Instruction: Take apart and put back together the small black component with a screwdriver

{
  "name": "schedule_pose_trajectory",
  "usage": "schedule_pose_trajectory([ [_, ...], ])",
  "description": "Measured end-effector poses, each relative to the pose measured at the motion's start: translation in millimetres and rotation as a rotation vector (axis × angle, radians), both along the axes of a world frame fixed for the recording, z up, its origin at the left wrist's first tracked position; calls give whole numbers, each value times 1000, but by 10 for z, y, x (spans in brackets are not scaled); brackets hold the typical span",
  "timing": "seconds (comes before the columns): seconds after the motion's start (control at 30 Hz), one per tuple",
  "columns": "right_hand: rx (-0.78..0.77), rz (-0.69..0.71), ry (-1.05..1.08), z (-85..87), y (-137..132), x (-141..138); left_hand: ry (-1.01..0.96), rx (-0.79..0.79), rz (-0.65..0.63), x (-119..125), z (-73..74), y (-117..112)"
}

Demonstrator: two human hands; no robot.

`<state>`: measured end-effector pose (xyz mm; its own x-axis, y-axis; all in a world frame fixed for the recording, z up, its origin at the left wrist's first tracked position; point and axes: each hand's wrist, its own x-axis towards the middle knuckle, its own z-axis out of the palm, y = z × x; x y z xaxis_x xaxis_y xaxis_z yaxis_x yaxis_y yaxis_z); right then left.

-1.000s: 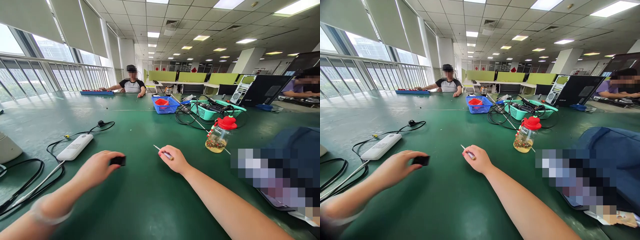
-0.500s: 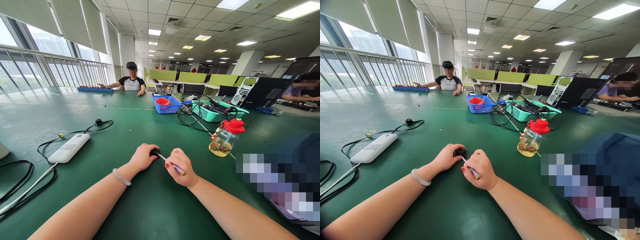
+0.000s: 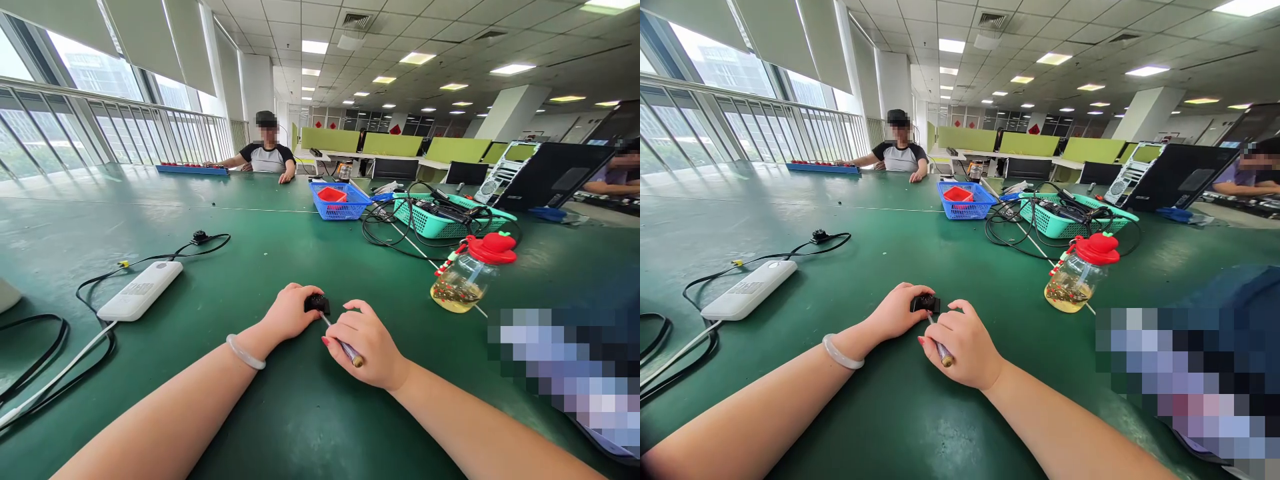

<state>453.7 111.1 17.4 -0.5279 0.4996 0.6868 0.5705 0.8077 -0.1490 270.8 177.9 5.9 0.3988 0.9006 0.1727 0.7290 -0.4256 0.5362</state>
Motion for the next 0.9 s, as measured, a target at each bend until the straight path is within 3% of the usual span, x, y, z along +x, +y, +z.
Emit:
schedule_pose_trajectory([
  [0.43,-6,-43,-94,-84,11,-12,8,-3,-33,-19,-2,-5],
  [0.9,82,-71,-25,-21,-7,5,-16,-30,-8,-14,19,3],
])
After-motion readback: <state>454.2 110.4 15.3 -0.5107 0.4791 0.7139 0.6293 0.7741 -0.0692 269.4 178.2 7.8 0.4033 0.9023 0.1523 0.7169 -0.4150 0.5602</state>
